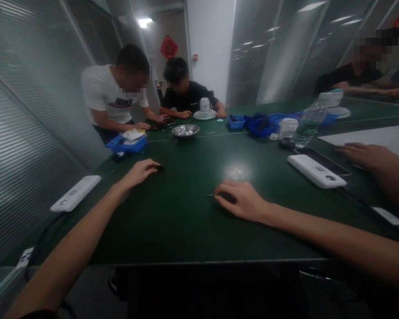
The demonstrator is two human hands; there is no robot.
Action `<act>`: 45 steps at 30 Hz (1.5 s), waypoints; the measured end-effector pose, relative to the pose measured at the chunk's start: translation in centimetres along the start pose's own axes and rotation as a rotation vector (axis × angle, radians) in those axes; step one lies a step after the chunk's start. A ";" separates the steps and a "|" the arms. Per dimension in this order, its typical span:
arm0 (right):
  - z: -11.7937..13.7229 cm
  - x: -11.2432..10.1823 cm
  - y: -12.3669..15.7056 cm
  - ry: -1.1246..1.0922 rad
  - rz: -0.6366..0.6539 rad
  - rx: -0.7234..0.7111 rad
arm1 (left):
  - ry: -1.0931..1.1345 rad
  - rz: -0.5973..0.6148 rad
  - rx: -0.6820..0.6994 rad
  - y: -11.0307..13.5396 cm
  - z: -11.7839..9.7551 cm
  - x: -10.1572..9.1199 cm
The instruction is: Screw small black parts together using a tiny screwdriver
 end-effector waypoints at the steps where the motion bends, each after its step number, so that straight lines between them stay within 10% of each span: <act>1: 0.0 0.0 0.0 0.001 -0.001 0.001 | -0.005 -0.028 -0.062 0.2 1.6 -0.8; 7: 0.0 0.1 0.0 -0.001 -0.010 -0.010 | 0.040 -0.080 -0.317 1.1 6.0 -2.7; 45: -0.2 0.4 0.0 -0.014 0.020 -0.011 | -0.074 -0.199 -0.434 2.4 7.0 -6.3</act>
Point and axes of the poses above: each hand's wrist, its own y-axis away from the middle knuckle, its own x-axis out of the palm, z = x × y, the point moved 4 cm from there along -y, towards the middle knuckle, and after that the axes turned 1 degree about -z, right-handed, at the moved point
